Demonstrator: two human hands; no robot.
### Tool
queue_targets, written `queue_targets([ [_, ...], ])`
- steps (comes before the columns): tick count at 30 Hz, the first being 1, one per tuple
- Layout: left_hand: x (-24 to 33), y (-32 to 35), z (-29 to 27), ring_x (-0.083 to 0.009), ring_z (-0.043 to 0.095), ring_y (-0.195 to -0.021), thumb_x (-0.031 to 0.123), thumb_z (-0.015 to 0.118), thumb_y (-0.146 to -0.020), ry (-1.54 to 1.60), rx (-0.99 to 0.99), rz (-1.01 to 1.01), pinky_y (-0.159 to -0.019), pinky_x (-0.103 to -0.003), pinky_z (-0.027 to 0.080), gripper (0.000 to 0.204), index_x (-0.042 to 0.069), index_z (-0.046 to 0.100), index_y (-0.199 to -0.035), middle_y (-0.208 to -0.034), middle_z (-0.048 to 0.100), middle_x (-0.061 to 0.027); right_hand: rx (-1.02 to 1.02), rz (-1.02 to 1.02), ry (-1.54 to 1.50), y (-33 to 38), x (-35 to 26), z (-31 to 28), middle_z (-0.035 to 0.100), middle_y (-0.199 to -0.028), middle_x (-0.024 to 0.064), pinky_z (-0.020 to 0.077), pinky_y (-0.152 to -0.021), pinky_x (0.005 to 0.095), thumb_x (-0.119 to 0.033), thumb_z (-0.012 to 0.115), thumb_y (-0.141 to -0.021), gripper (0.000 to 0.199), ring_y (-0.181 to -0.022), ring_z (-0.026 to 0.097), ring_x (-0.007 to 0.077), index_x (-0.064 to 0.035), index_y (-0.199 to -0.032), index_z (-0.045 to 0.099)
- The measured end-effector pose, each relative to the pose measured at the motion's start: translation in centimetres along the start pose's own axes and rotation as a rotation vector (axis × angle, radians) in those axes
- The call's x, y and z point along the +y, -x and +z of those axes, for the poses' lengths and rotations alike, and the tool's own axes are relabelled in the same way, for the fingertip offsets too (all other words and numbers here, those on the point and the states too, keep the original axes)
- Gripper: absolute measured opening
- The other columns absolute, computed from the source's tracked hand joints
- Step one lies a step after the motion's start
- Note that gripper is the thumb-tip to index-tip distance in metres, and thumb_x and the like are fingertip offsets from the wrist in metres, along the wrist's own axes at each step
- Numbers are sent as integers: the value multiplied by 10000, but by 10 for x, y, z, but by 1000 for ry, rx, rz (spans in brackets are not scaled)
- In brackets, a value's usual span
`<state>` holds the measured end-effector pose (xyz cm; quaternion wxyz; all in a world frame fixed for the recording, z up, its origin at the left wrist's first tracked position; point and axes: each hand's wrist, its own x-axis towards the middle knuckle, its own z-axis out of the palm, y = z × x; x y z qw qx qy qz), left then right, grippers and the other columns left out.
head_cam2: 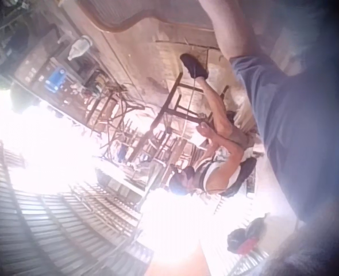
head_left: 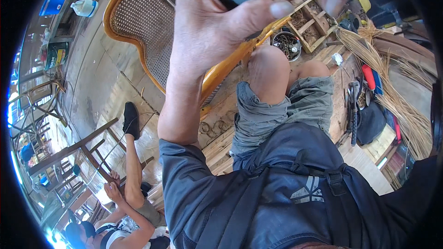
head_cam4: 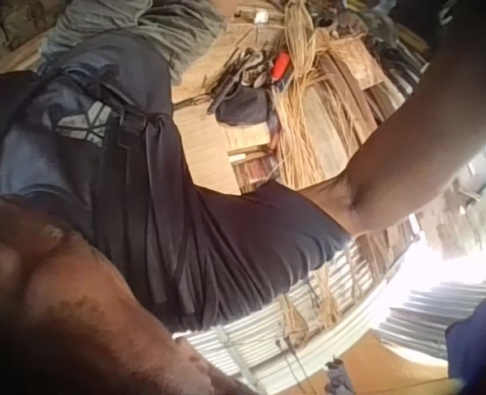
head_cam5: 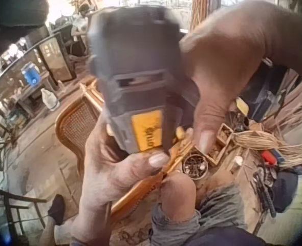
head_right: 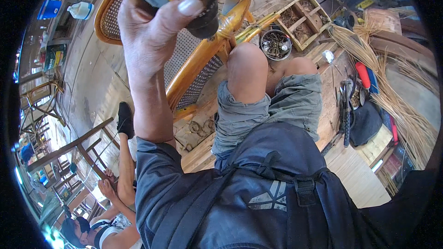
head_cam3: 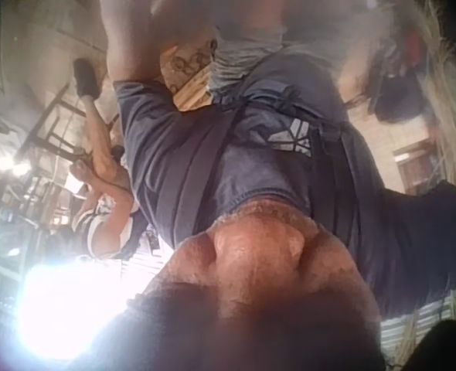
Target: The person sits on the floor and repairs a rattan chair using a cordless drill and pliers. They drill into the chair's frame and use pliers to cut and adjust the woven material on the seat.
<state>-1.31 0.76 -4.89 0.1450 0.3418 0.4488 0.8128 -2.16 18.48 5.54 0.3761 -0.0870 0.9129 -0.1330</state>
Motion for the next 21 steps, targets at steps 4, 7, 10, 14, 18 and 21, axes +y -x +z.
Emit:
queue_targets([
  [4,10,-2,28,-173,614,-1015,53,800,-727,128,142,-117,-883,-308,500,721,-36,387,-1311,-1142,609,-134,10,17,16,3,-2,0,560,-1299,102,421,-992,309,-43,737,-725,699,-1152,551,190,-75,-1364,456],
  [7,14,2,22,-178,609,-1031,49,809,-718,127,124,-147,-897,-312,494,746,-41,376,-1319,-1163,598,-140,8,25,32,4,-8,2,560,-1299,102,420,-993,309,-42,737,-724,702,-1154,550,190,-76,-1366,455],
  [10,15,11,3,-179,620,-1006,59,820,-708,-10,128,-109,-889,-313,500,715,-46,412,-1286,-1129,616,-140,-1,-21,12,-6,-4,8,560,-1299,102,419,-995,309,-41,737,-723,705,-1155,548,189,-77,-1367,453],
  [14,8,11,-9,-175,645,-929,107,826,-703,-47,97,7,-846,-311,520,620,-45,488,-1200,-1027,658,-125,10,46,43,4,-7,8,559,-1300,103,417,-996,309,-39,737,-722,708,-1158,546,189,-77,-1369,451],
  [18,9,11,-15,-169,653,-884,159,804,-716,-37,104,34,-807,-309,534,585,-42,508,-1179,-999,667,-117,-3,46,40,1,-11,8,559,-1300,103,415,-998,309,-38,737,-721,712,-1160,545,189,-78,-1371,449],
  [21,2,7,-14,-166,652,-873,158,797,-722,-54,129,38,-790,-300,537,606,-38,488,-1205,-1003,662,-114,2,36,31,-1,-7,7,559,-1300,103,414,-999,309,-36,737,-720,715,-1162,543,189,-79,-1372,448],
])
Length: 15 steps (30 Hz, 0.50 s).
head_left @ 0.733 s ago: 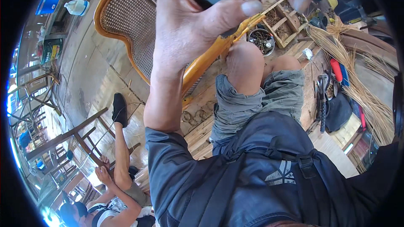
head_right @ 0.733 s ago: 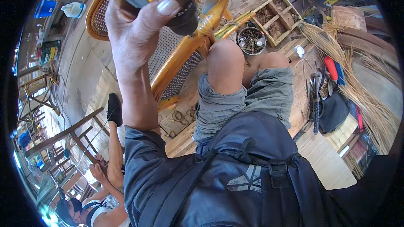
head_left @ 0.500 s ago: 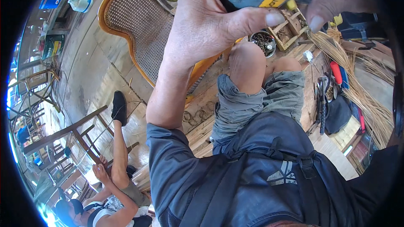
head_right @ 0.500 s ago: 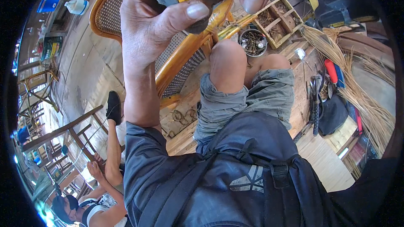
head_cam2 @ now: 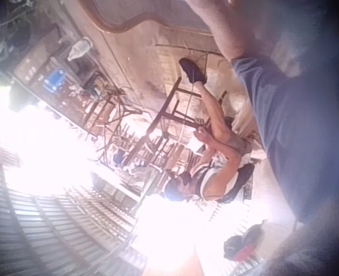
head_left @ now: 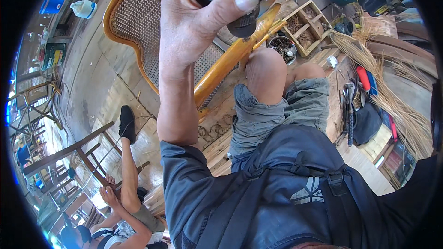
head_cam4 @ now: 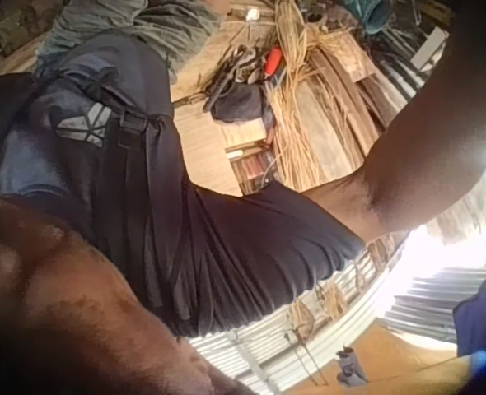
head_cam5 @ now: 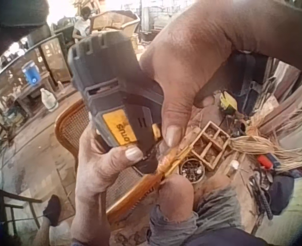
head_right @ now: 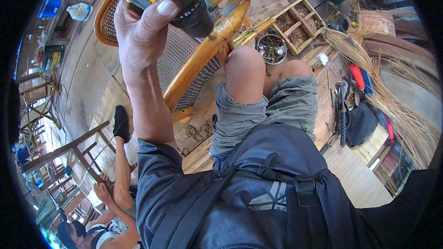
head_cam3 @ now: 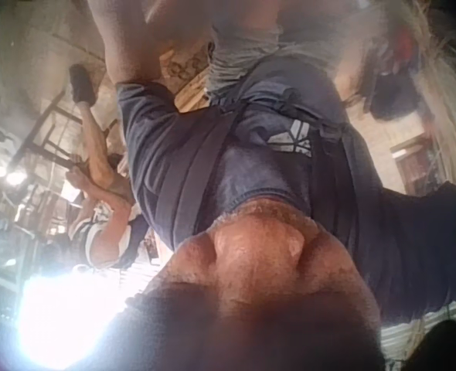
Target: The person sits on the floor and repairs a rattan chair using a cordless drill and pliers. They drill into the chair's frame and use pliers to cut and adjust the woven material on the seat.
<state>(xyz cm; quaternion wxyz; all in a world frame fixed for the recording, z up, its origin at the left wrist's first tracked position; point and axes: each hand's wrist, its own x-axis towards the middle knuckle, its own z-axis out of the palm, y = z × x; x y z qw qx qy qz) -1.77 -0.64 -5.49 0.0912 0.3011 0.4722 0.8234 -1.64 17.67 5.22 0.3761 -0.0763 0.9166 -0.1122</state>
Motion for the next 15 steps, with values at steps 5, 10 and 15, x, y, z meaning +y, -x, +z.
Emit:
queue_targets([
  [5,5,-9,2,-161,649,-876,93,785,-740,217,-175,-75,-774,-285,539,636,-24,440,-1261,-1020,650,-112,4,-7,-4,1,-3,-3,558,-1301,103,412,-1001,309,-35,738,-719,719,-1166,541,188,-79,-1375,446],
  [10,2,-7,26,-176,638,-951,95,799,-746,94,-61,-134,-836,-308,526,686,-25,406,-1295,-1071,633,-121,7,-14,-4,1,3,-1,558,-1301,103,410,-1003,309,-33,738,-717,724,-1169,539,188,-80,-1377,443],
  [15,-1,1,15,-190,644,-943,100,791,-751,21,-15,-88,-851,-323,527,645,-37,436,-1271,-1084,635,-133,14,-33,-4,0,0,0,558,-1302,104,408,-1005,309,-31,738,-716,728,-1172,537,188,-81,-1379,441],
])
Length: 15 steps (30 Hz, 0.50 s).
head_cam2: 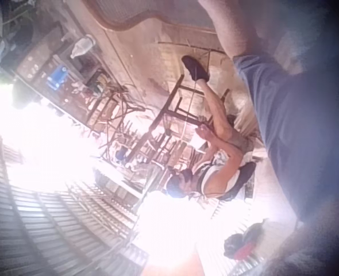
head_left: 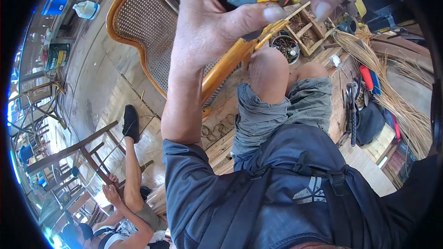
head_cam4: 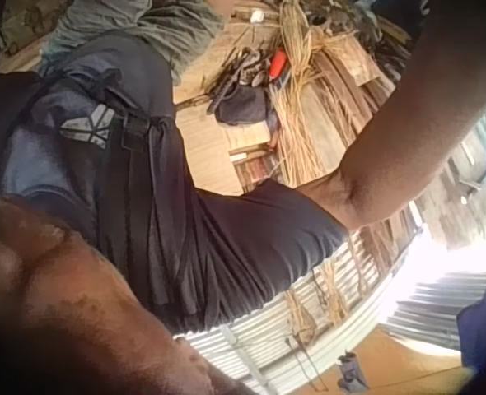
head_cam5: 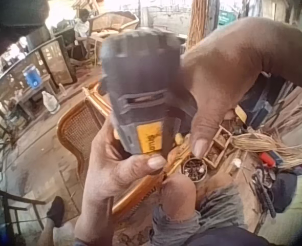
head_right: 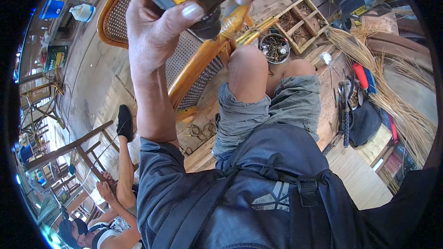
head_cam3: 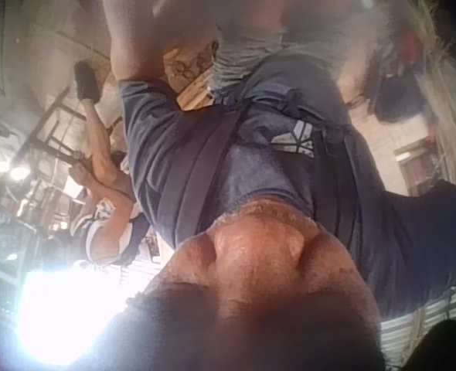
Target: The person sits on the floor and repairs a rattan chair using a cordless drill and pliers. They drill into the chair's frame and use pliers to cut and adjust the woven material on the seat.
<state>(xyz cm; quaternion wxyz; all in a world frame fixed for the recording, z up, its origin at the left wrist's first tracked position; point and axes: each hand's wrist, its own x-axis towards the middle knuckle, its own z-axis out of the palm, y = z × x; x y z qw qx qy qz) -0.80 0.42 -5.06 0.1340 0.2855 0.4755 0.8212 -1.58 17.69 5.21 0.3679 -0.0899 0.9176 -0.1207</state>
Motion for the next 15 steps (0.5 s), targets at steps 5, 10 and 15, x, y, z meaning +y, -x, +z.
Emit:
queue_targets([
  [5,-5,8,-20,-199,655,-907,183,830,-693,-129,0,32,-838,-338,526,574,-24,552,-1150,-1005,673,-104,6,10,-1,4,-21,-3,557,-1303,104,406,-1007,309,-29,738,-715,733,-1175,534,187,-82,-1382,438],
  [10,-3,11,-21,-159,654,-880,144,861,-674,-217,-12,85,-814,-292,521,621,-34,521,-1162,-1003,673,-95,13,-2,5,-3,2,-3,557,-1303,104,404,-1009,309,-27,738,-713,738,-1178,532,187,-83,-1384,436],
  [15,-6,11,-26,-171,653,-908,141,864,-670,-230,-62,-1,-824,-313,527,615,-24,522,-1153,-1014,671,-108,32,-10,1,-3,5,-1,556,-1304,104,402,-1011,309,-25,738,-712,742,-1181,530,187,-84,-1386,434],
])
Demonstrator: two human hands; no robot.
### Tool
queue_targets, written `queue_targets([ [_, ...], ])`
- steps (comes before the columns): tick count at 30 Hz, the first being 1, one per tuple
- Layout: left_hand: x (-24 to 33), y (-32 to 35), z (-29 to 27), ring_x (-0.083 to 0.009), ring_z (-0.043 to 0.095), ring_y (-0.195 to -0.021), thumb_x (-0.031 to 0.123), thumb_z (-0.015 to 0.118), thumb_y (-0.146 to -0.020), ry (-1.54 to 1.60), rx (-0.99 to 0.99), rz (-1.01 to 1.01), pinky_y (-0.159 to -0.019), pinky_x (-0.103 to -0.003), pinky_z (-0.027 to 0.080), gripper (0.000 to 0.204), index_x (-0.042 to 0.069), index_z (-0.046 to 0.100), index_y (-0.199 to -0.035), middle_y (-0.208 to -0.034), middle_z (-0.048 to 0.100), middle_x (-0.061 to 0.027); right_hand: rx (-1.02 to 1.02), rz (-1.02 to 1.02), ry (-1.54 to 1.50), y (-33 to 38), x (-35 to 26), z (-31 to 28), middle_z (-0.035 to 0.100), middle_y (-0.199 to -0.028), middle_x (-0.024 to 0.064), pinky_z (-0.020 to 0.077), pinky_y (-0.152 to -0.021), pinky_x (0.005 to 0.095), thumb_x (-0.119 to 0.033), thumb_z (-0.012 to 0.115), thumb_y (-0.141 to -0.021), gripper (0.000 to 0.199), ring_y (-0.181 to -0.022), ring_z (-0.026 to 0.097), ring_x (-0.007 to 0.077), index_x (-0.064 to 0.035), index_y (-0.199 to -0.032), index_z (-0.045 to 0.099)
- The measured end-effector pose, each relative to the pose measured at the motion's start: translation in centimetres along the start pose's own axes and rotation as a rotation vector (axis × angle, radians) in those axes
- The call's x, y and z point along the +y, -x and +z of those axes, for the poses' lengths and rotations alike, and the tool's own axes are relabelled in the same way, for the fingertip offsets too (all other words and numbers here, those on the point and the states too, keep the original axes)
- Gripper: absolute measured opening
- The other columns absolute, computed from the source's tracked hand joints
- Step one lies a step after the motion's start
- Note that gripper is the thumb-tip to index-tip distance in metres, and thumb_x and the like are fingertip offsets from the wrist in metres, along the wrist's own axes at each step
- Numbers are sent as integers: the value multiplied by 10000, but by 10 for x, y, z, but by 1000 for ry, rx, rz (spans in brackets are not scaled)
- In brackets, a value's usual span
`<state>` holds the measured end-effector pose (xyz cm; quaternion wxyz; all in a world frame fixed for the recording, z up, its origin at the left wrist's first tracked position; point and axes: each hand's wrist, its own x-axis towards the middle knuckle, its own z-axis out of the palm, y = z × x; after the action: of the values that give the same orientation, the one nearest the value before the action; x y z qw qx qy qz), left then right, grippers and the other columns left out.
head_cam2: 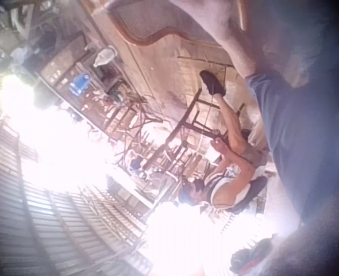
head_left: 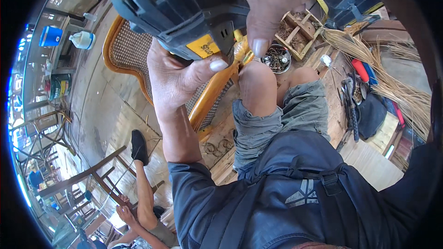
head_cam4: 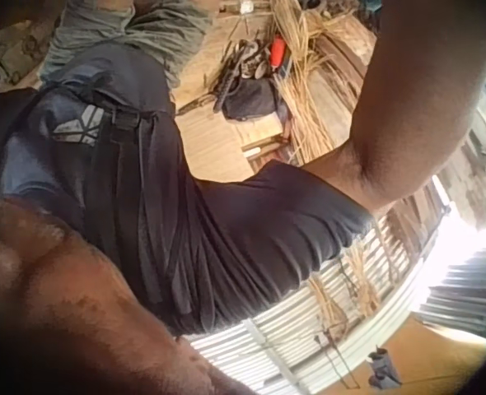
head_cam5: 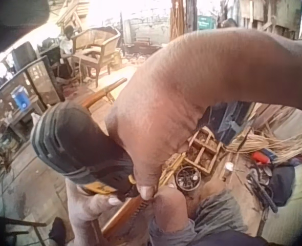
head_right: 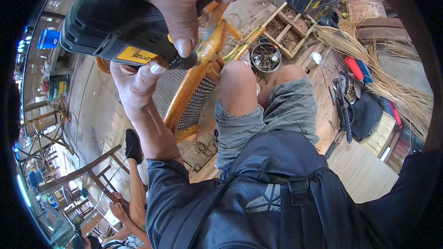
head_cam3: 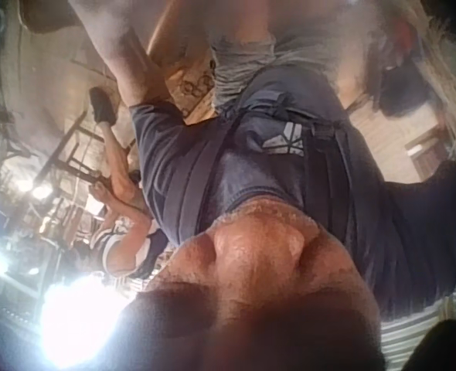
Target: The person sits on the floor and repairs a rattan chair using a cordless drill and pliers. They drill into the chair's frame and use pliers to cut and adjust the woven material on the seat.
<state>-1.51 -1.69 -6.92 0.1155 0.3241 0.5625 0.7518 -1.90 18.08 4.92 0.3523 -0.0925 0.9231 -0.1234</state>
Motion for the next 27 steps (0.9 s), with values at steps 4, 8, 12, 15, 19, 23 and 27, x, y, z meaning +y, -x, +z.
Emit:
queue_targets([
  [4,5,0,10,-177,657,-919,133,869,-663,90,97,-46,-845,-329,532,626,-24,514,-1155,-1013,671,-108,13,-6,-7,0,1,-1,556,-1304,104,400,-1013,309,-24,738,-711,746,-1184,528,187,-85,-1388,432],
  [8,0,-4,12,-174,659,-918,128,852,-677,73,64,13,-842,-328,534,621,-22,510,-1173,-1020,671,-115,14,2,-11,5,4,-2,556,-1305,105,398,-1015,309,-22,738,-710,750,-1186,526,186,-85,-1390,430],
  [12,11,-14,24,-163,660,-881,131,827,-692,108,120,57,-807,-301,537,579,-30,536,-1166,-1002,673,-115,41,-27,-34,4,8,-7,556,-1305,105,397,-1016,309,-21,738,-709,753,-1189,525,186,-86,-1392,428],
  [15,35,-33,43,-151,655,-855,142,822,-693,22,105,139,-759,-288,538,560,-35,566,-1159,-988,670,-104,54,-14,-35,15,15,-10,555,-1305,105,395,-1017,309,-19,738,-708,756,-1191,523,186,-87,-1393,426],
  [19,69,-58,78,-187,656,-885,104,796,-729,-4,-27,107,-823,-322,534,611,-31,485,-1237,-1039,646,-133,122,-53,-113,37,39,-3,555,-1306,105,394,-1019,309,-18,739,-707,760,-1193,522,186,-87,-1395,424],
  [23,36,-75,142,-278,648,-891,186,827,-634,-316,-137,459,-795,-358,510,592,-3,569,-1132,-958,639,-171,283,-41,-219,100,92,21,555,-1306,105,392,-1021,309,-16,739,-705,764,-1196,520,185,-88,-1397,422],
  [27,-22,-63,199,-306,612,-932,205,833,-658,-225,-295,513,-844,-379,479,609,27,538,-1161,-972,633,-122,385,21,-358,164,143,80,554,-1307,105,390,-1022,309,-15,739,-704,767,-1198,518,185,-89,-1399,421],
])
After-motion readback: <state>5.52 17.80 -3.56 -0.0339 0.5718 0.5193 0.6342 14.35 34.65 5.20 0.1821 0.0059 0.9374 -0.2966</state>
